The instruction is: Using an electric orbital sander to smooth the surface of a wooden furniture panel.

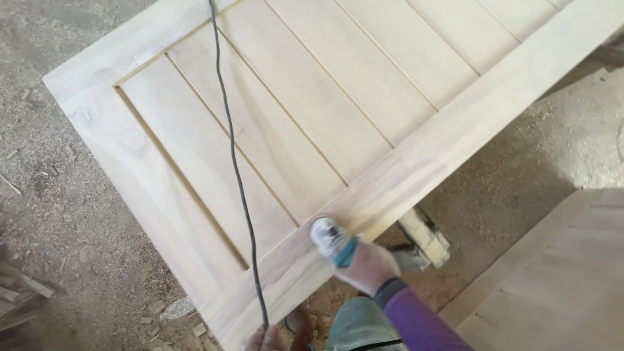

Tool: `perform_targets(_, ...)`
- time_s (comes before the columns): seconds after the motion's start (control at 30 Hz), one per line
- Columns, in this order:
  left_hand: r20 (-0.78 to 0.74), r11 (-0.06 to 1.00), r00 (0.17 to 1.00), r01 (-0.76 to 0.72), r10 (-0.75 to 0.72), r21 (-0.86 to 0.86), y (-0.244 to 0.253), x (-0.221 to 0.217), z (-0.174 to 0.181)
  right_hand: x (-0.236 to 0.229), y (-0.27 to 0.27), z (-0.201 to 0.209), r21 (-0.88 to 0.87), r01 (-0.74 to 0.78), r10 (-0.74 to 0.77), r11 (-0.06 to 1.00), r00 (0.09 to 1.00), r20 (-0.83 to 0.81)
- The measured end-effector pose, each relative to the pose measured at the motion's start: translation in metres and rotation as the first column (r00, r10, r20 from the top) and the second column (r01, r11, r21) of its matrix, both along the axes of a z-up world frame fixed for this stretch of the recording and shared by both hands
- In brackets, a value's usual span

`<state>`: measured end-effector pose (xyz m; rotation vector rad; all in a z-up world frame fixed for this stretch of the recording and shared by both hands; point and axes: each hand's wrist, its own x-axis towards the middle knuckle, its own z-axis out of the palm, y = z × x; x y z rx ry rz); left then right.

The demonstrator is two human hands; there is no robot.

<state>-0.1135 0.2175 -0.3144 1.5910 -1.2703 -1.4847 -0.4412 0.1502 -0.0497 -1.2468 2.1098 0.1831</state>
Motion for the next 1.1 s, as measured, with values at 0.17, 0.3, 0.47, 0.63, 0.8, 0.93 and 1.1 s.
perform_targets(0.17, 0.579, 0.809, 0.617, 0.572, -0.533, 0.136, -0.038, -0.096, 0.091, -0.134, -0.020, 0.038, -0.045, 0.250, -0.250, 0.967, 0.968, -0.006)
perform_targets(0.3, 0.540, 0.586, 0.306, 0.649, -0.784, 0.485, -0.047, -0.180, 0.168, -0.213, -0.018, 0.049, -0.071, 0.280, -0.288, 0.958, 0.937, -0.197)
perform_targets(0.47, 0.609, 0.641, 0.365, 0.695, -0.705, 0.326, -0.014, -0.225, 0.096, -0.294, -0.032, 0.065, -0.165, 0.276, -0.311, 0.947, 0.915, -0.257)
perform_targets(0.63, 0.706, 0.734, 0.456, 0.666, -0.541, 0.133, -0.022, -0.229, 0.105, -0.378, -0.052, 0.085, -0.200, 0.556, -0.576, 0.807, 0.815, -0.058)
perform_targets(0.8, 0.586, 0.671, 0.362, 0.564, -0.725, 0.482, -0.033, -0.254, 0.153, -0.451, -0.072, 0.077, -0.298, 0.643, -0.671, 0.705, 0.741, 0.012)
perform_targets(0.93, 0.620, 0.802, 0.528, 0.502, -0.580, 0.322, -0.030, -0.266, 0.150, -0.431, -0.097, 0.085, -0.327, 0.676, -0.703, 0.660, 0.710, 0.050)
perform_targets(1.1, 0.689, 0.854, 0.609, 0.520, -0.392, 0.026, -0.005, -0.245, 0.068, -0.377, -0.109, 0.088, -0.246, 0.593, -0.595, 0.767, 0.800, 0.077)
